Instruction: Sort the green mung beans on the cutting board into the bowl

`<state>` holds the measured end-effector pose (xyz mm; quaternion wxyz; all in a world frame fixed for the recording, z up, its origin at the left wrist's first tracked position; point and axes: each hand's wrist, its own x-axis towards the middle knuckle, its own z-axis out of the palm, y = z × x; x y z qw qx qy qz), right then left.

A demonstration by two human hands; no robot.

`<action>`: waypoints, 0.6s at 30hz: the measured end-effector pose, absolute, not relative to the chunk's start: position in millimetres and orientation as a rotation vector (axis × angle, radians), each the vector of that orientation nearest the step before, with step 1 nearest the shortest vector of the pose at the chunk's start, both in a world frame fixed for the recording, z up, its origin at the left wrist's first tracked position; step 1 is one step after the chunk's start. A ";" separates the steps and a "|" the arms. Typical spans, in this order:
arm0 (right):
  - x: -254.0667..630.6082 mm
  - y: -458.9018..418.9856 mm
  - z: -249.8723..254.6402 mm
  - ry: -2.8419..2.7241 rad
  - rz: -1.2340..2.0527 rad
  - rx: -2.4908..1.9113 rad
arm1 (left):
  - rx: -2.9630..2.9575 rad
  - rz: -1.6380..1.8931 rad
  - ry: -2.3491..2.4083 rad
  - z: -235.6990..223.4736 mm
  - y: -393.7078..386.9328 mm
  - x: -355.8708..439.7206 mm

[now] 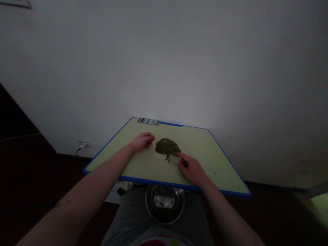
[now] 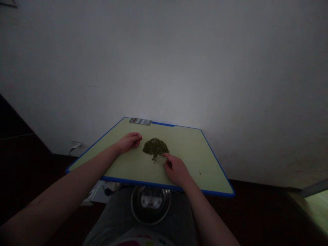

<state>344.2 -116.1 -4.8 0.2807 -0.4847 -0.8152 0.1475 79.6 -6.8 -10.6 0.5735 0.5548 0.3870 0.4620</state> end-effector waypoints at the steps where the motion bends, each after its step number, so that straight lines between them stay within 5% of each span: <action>1: 344.1 -115.7 -5.0 -2.205 0.395 -1.279 | 1.297 1.081 0.908 -10.9 -6.6 79.5; 18: 347.1 -126.5 0.4 -2.386 0.496 -1.118 | 1.300 1.101 0.901 -10.3 -7.7 80.6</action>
